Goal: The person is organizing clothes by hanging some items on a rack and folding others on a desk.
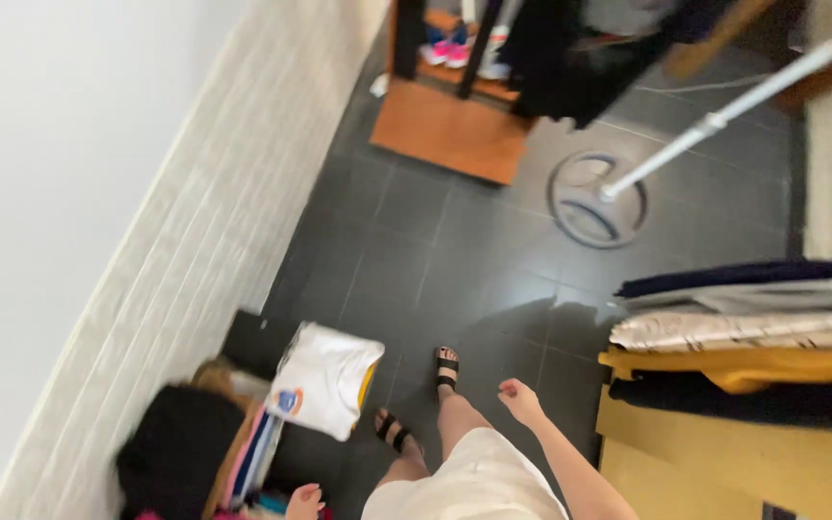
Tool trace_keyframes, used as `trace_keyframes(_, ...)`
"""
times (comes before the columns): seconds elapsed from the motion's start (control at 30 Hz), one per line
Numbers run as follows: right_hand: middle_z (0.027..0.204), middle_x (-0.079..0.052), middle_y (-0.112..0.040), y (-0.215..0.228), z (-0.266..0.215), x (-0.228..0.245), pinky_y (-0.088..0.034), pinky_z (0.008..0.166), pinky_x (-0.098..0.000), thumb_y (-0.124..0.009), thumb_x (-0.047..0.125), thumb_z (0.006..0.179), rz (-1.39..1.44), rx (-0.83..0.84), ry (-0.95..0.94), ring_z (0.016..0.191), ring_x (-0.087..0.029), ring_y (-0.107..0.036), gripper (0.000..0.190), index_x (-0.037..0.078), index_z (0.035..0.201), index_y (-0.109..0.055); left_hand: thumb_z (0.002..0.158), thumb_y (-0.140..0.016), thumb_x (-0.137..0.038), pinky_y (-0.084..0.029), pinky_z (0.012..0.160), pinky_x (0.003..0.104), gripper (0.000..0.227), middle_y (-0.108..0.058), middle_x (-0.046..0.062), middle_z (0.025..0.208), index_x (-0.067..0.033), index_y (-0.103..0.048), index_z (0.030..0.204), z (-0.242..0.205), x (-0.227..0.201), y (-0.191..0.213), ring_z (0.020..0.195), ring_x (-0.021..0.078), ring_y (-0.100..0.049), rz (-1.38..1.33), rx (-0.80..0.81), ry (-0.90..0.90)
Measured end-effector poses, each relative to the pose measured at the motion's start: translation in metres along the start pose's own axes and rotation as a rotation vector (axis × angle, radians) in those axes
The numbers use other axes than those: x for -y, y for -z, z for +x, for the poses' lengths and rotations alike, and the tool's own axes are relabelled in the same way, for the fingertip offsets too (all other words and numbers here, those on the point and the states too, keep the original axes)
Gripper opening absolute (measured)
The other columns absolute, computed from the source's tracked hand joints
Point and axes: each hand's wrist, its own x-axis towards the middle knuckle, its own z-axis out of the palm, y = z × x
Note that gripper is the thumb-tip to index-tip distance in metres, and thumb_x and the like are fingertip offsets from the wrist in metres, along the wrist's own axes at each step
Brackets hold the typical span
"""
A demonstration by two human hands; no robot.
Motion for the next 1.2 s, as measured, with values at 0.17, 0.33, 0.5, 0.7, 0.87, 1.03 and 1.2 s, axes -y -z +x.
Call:
trace_keyframes(0.17, 0.103, 0.001, -0.076, 0.047, -0.020, -0.051, -0.056, 0.085, -0.0321, -0.069, 0.025, 0.095, 0.148, -0.096, -0.095, 0.094, -0.017, -0.072, 0.020, 0.018, 0.114, -0.074, 0.093, -0.068, -0.028, -0.053, 0.072, 0.032, 0.031, -0.082, 0.008, 0.099, -0.0147, -0.078, 0.118, 0.003, -0.099, -0.006, 0.077, 0.0226, -0.077, 0.173, -0.074, -0.123)
trace_keyframes(0.33, 0.115, -0.005, -0.077, 0.091, 0.006, -0.086, -0.052, 0.084, -0.0324, -0.054, 0.033, 0.095, 0.160, -0.132, -0.155, 0.099, -0.023, -0.073, 0.034, 0.018, 0.119, -0.074, 0.094, -0.054, -0.064, -0.042, 0.112, 0.036, 0.064, -0.071, -0.001, 0.139, -0.0201, -0.067, 0.139, 0.005, -0.213, -0.067, 0.130, 0.0213, -0.064, 0.501, -0.118, -0.438)
trace_keyframes(0.5, 0.129, 0.000, -0.075, 0.169, 0.072, -0.073, -0.050, 0.095, -0.0335, -0.063, 0.032, 0.093, 0.133, -0.173, -0.053, 0.119, -0.024, -0.070, 0.032, 0.022, 0.120, -0.075, 0.094, -0.070, -0.028, -0.053, 0.097, 0.031, 0.026, -0.080, 0.002, 0.111, -0.0171, -0.077, 0.117, -0.028, -0.317, -0.169, 0.101, 0.0170, -0.075, 0.249, 0.015, -0.733)
trace_keyframes(0.7, 0.118, -0.004, -0.074, 0.310, 0.091, 0.045, -0.056, 0.090, -0.0352, -0.061, 0.028, 0.103, 0.317, -0.215, 0.180, 0.103, -0.022, -0.074, 0.028, 0.014, 0.126, -0.070, 0.102, -0.060, -0.030, -0.056, 0.093, 0.035, 0.032, -0.076, 0.003, 0.124, -0.0142, -0.072, 0.127, -0.117, -0.414, -0.241, 0.103, 0.0216, -0.076, 0.323, 0.140, -0.795)
trace_keyframes(0.87, 0.122, -0.002, -0.074, 0.403, 0.093, 0.141, -0.057, 0.092, -0.0323, -0.061, 0.025, 0.103, 0.430, -0.332, 0.289, 0.107, -0.017, -0.071, 0.026, 0.011, 0.123, -0.071, 0.099, -0.064, -0.021, -0.058, 0.092, 0.031, 0.025, -0.078, 0.005, 0.116, -0.0113, -0.075, 0.119, -0.148, -0.480, -0.260, 0.097, 0.0201, -0.077, 0.208, 0.127, -0.958)
trace_keyframes(1.03, 0.115, -0.003, -0.073, 0.485, 0.090, 0.227, -0.056, 0.095, -0.0324, -0.062, 0.020, 0.103, 0.488, -0.497, 0.519, 0.103, -0.018, -0.071, 0.020, 0.009, 0.117, -0.071, 0.101, -0.061, -0.020, -0.054, 0.095, 0.031, 0.026, -0.076, 0.003, 0.121, -0.0138, -0.073, 0.124, -0.215, -0.585, -0.255, 0.105, 0.0186, -0.073, 0.247, 0.091, -0.970)
trace_keyframes(1.2, 0.101, -0.010, -0.073, 0.565, 0.112, 0.309, -0.058, 0.091, -0.0383, -0.070, 0.005, 0.101, 0.481, -0.732, 0.785, 0.097, -0.024, -0.073, 0.014, 0.007, 0.114, -0.075, 0.108, -0.060, -0.015, -0.053, 0.101, 0.051, 0.026, -0.071, 0.022, 0.121, -0.0028, -0.068, 0.129, -0.280, -0.722, -0.263, 0.116, 0.0394, -0.068, 0.190, 0.002, -1.219)
